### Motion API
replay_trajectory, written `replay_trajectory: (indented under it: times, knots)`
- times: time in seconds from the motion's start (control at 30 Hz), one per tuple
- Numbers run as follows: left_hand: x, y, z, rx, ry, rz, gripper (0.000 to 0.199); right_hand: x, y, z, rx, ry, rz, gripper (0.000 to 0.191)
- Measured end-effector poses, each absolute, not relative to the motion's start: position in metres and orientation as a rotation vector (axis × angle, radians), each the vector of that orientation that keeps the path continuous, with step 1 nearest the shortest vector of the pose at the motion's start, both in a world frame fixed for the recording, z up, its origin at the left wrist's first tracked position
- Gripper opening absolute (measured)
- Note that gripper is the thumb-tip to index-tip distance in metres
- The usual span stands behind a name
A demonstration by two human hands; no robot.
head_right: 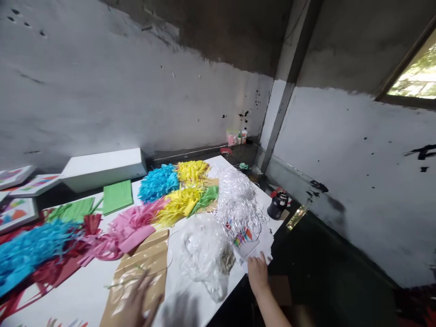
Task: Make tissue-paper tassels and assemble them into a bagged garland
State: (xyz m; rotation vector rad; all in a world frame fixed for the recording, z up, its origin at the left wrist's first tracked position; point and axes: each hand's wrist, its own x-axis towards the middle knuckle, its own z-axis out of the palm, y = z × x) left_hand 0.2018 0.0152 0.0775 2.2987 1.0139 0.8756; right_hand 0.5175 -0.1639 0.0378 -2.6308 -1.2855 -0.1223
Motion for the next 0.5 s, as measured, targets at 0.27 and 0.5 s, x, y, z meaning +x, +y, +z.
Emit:
replay_trajectory:
  times: [0.27, 0.5]
  knots:
    - [0.327, -0.038, 0.163, 2.375, 0.147, 0.467, 0.068, 0.502, -0.240, 0.199, -2.394, -1.577, -0.148, 0.032]
    - [0.338, -0.035, 0.252, 2.121, 0.053, -0.047, 0.033, 0.481, -0.226, 0.274, -1.975, -1.285, -0.029, 0.033]
